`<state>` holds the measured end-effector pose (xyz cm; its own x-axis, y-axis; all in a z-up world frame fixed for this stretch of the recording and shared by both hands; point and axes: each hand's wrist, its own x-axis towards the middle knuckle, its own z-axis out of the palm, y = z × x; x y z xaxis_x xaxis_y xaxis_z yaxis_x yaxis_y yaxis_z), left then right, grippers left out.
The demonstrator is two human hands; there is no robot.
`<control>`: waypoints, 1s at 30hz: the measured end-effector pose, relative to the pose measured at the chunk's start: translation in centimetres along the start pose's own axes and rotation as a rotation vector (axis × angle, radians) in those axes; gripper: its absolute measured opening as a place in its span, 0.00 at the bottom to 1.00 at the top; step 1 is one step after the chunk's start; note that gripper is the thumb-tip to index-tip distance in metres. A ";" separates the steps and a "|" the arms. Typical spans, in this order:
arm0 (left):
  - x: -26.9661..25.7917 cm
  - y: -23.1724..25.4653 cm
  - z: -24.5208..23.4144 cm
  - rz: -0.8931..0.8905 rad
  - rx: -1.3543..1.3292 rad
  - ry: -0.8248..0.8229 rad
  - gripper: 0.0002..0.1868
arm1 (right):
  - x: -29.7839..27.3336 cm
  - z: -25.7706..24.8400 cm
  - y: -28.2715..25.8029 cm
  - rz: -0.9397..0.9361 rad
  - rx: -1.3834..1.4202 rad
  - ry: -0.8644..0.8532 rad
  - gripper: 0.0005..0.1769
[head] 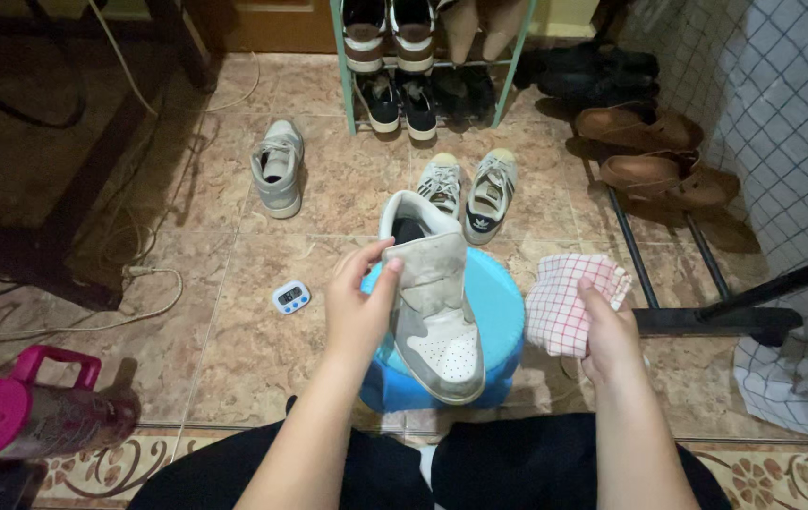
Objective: The person unlaces a white sneaker, removes the laces, and then re-laces the shoe by threading the laces through the eyelets and tying them. The person then wipes the shoe with a cloth.
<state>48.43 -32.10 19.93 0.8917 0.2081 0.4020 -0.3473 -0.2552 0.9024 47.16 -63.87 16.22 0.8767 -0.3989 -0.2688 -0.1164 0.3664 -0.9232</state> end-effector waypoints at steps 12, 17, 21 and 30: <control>-0.5 -4.1 1.3 -0.364 -0.430 0.000 0.08 | -5.4 7.0 0.7 -0.730 -0.846 -0.136 0.27; -0.9 -4.6 1.6 -0.403 -0.538 0.029 0.06 | -8.7 10.0 0.9 -1.023 -1.025 -0.338 0.34; -0.6 -4.7 1.6 -0.446 -0.557 0.059 0.13 | -9.9 11.3 0.5 -1.046 -1.105 -0.331 0.34; -0.3 -3.6 1.5 -0.519 -0.613 0.057 0.27 | -9.7 11.2 0.3 -0.962 -1.124 -0.363 0.35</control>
<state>49.81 -32.70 16.33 0.9726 0.2100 -0.0998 -0.0049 0.4477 0.8942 43.82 -50.47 21.63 0.8682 0.1782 0.4630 0.4114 -0.7802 -0.4711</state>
